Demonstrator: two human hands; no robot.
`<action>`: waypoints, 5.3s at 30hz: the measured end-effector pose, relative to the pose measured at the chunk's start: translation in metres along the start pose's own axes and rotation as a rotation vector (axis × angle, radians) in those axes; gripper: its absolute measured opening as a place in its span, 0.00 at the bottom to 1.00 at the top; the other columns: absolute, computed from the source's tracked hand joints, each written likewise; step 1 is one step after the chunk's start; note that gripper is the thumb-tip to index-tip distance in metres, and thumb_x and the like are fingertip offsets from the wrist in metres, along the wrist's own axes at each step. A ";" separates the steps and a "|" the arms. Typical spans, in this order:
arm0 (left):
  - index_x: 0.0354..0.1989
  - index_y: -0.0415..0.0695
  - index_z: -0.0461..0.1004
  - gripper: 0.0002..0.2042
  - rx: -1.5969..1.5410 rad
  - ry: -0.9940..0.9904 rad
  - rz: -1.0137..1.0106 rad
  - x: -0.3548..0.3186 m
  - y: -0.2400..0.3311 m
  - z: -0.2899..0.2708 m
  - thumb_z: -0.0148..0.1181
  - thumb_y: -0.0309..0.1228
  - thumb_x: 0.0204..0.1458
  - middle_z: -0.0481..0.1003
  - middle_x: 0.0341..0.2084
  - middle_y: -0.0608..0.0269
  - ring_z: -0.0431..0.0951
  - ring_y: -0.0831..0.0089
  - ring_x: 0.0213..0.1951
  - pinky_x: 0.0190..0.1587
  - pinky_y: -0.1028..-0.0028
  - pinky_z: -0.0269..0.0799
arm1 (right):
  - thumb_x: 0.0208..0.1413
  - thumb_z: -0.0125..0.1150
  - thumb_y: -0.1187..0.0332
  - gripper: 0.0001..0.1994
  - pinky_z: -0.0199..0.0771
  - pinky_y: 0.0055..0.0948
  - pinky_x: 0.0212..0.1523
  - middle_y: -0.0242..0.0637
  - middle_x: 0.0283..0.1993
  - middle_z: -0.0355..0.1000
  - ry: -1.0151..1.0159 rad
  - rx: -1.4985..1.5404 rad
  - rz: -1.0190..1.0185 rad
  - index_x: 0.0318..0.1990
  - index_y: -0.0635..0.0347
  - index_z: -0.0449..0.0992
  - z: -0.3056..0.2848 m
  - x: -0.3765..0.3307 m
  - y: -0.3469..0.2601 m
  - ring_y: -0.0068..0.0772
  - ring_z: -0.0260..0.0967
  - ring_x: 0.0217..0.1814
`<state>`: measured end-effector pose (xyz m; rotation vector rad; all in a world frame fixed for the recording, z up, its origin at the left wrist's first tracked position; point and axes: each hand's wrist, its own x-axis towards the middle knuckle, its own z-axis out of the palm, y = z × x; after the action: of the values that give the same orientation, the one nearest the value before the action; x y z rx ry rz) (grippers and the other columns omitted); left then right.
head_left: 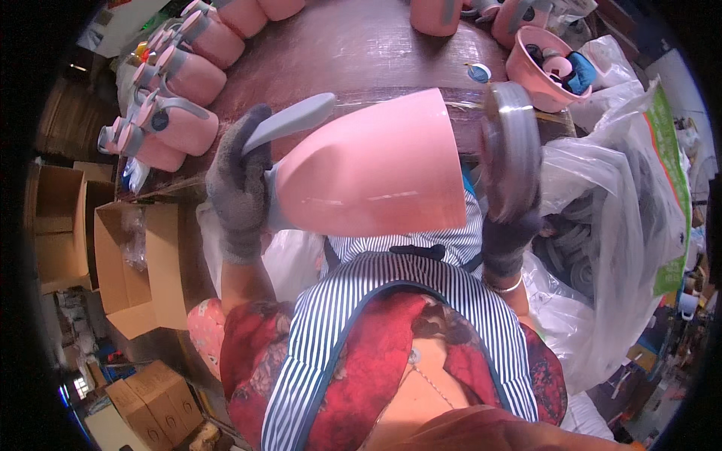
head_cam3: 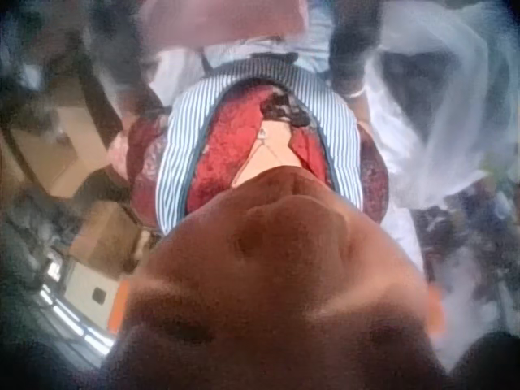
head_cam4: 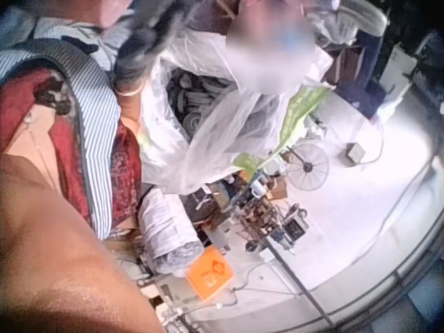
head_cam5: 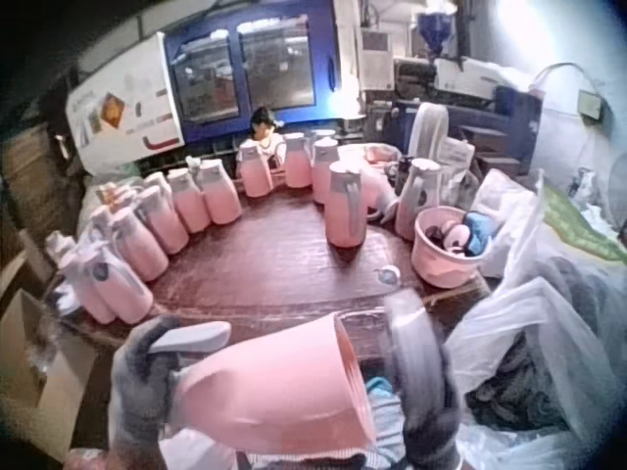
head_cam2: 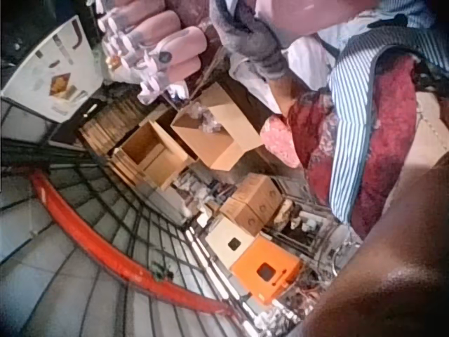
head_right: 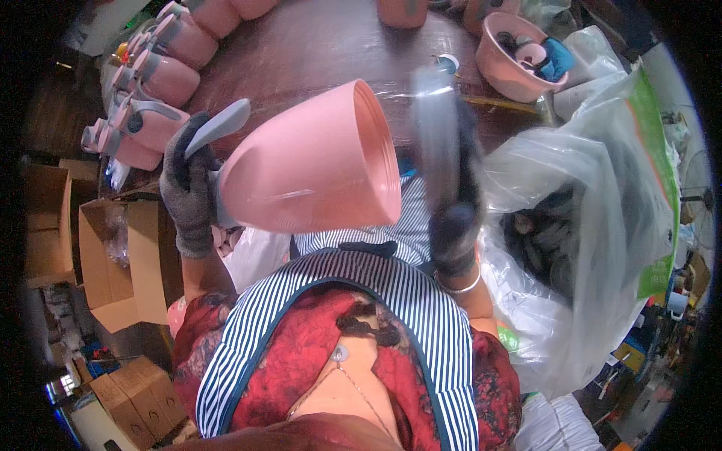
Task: The person assembles pink plastic pitchers by attaching gray handles and lids. They pick up each pitcher, fit the handle, then secure the lid, and place the completed unit on the table. The process repeats for multiple units.
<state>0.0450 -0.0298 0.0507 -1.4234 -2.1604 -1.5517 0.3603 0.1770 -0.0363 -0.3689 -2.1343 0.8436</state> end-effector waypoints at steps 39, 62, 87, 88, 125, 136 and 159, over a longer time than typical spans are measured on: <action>0.57 0.39 0.69 0.14 -0.501 -0.681 -0.512 0.047 -0.041 0.053 0.52 0.28 0.64 0.69 0.34 0.75 0.64 0.86 0.31 0.33 0.85 0.62 | 0.58 0.42 0.29 0.46 0.46 0.48 0.73 0.56 0.73 0.54 0.026 0.292 0.095 0.62 0.69 0.69 0.029 -0.003 -0.023 0.54 0.47 0.77; 0.44 0.57 0.78 0.15 0.250 -0.712 1.002 0.024 -0.017 0.151 0.67 0.29 0.46 0.76 0.53 0.68 0.71 0.60 0.59 0.65 0.49 0.62 | 0.62 0.55 0.52 0.24 0.74 0.29 0.49 0.39 0.47 0.78 0.314 -0.084 0.988 0.53 0.65 0.77 -0.101 -0.159 0.138 0.32 0.75 0.49; 0.46 0.58 0.80 0.20 -0.077 -0.412 0.289 -0.060 -0.077 0.117 0.62 0.22 0.43 0.74 0.56 0.63 0.69 0.51 0.61 0.61 0.56 0.68 | 0.55 0.61 0.60 0.11 0.73 0.43 0.48 0.39 0.44 0.77 0.036 -0.791 -0.032 0.43 0.51 0.80 0.053 0.141 0.259 0.47 0.73 0.48; 0.46 0.58 0.80 0.21 -0.080 -0.423 0.306 -0.058 -0.079 0.116 0.62 0.22 0.43 0.74 0.56 0.63 0.69 0.51 0.61 0.61 0.56 0.67 | 0.55 0.62 0.61 0.11 0.73 0.43 0.50 0.40 0.46 0.77 0.049 -0.626 0.027 0.44 0.51 0.80 0.046 0.132 0.243 0.47 0.73 0.50; 0.48 0.38 0.73 0.09 -1.485 -0.627 -0.812 -0.064 -0.082 0.102 0.51 0.26 0.63 0.75 0.47 0.58 0.75 0.66 0.52 0.62 0.63 0.67 | 0.54 0.68 0.73 0.27 0.77 0.29 0.54 0.43 0.57 0.72 -0.413 0.993 0.893 0.62 0.62 0.69 0.063 0.042 0.014 0.31 0.73 0.56; 0.68 0.41 0.61 0.23 -1.620 -0.518 -0.542 -0.026 -0.085 0.134 0.50 0.27 0.64 0.66 0.64 0.48 0.74 0.63 0.58 0.61 0.63 0.72 | 0.55 0.63 0.82 0.27 0.72 0.40 0.64 0.51 0.66 0.65 -0.186 0.292 0.163 0.63 0.65 0.64 0.079 0.082 0.024 0.46 0.68 0.66; 0.50 0.40 0.76 0.11 -1.109 -0.202 -0.792 -0.007 -0.112 0.157 0.61 0.24 0.59 0.80 0.44 0.61 0.80 0.72 0.43 0.50 0.74 0.77 | 0.47 0.72 0.68 0.28 0.71 0.44 0.56 0.44 0.58 0.71 -0.103 -0.120 -0.020 0.58 0.53 0.74 0.125 0.039 0.036 0.49 0.69 0.57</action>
<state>0.0287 0.0868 -0.1020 -0.8277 -2.1236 -3.3699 0.2386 0.1675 -0.0967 -0.3726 -2.2872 0.7394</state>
